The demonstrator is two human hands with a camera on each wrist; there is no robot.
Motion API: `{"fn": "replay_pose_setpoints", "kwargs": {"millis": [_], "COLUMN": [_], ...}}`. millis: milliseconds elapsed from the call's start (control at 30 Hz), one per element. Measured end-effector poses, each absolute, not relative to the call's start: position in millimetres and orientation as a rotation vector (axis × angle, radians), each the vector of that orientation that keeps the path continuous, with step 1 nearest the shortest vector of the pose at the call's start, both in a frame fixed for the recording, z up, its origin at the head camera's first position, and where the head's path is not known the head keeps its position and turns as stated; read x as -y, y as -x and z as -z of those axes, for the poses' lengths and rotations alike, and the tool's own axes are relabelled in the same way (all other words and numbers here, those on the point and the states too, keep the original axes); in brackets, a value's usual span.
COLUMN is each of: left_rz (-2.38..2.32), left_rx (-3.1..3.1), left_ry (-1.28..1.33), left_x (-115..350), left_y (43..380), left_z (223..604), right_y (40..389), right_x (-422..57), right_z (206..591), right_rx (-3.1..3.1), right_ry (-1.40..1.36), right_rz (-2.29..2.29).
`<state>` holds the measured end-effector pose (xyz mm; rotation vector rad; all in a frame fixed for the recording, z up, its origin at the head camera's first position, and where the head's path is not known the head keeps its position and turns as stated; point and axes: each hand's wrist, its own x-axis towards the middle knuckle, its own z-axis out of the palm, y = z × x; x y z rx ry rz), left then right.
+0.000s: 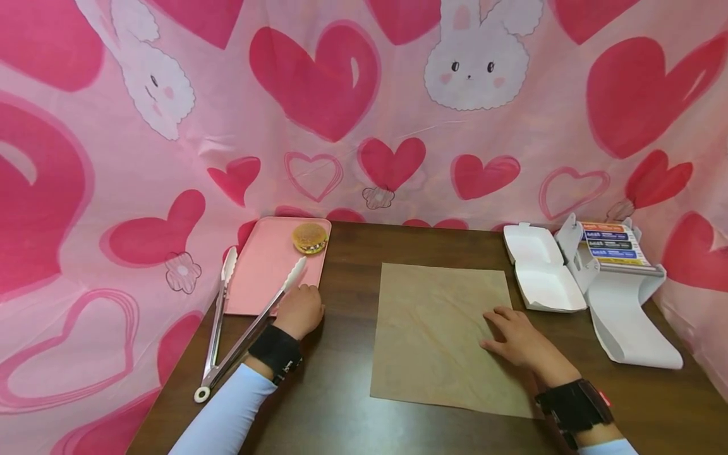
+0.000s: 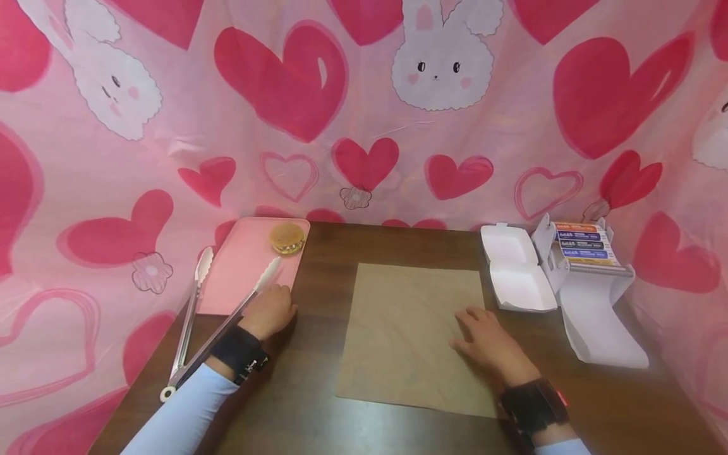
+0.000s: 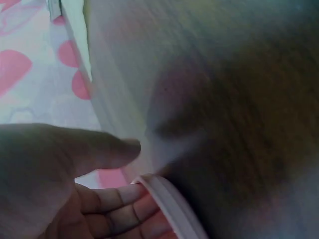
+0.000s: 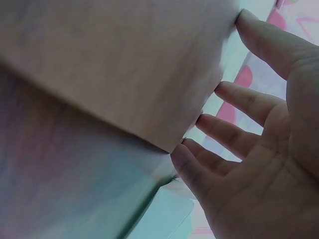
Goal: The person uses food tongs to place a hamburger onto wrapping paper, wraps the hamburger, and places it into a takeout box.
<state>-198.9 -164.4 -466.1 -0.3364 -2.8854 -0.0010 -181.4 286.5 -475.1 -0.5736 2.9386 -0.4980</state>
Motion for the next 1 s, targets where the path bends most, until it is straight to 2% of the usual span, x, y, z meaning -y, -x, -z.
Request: {"fn": "replay_pose_setpoints", "kwargs": {"millis": [1000], "left_rz": [0.010], "left_rx": [2.810], "left_ry": [0.406], "left_x": [131], "left_y": [186], "left_z": [477], "right_y": [178], "right_x": [-288], "right_z": [479], "right_rx": [-2.965], "right_ry": [0.578], "right_rz": [0.494]}}
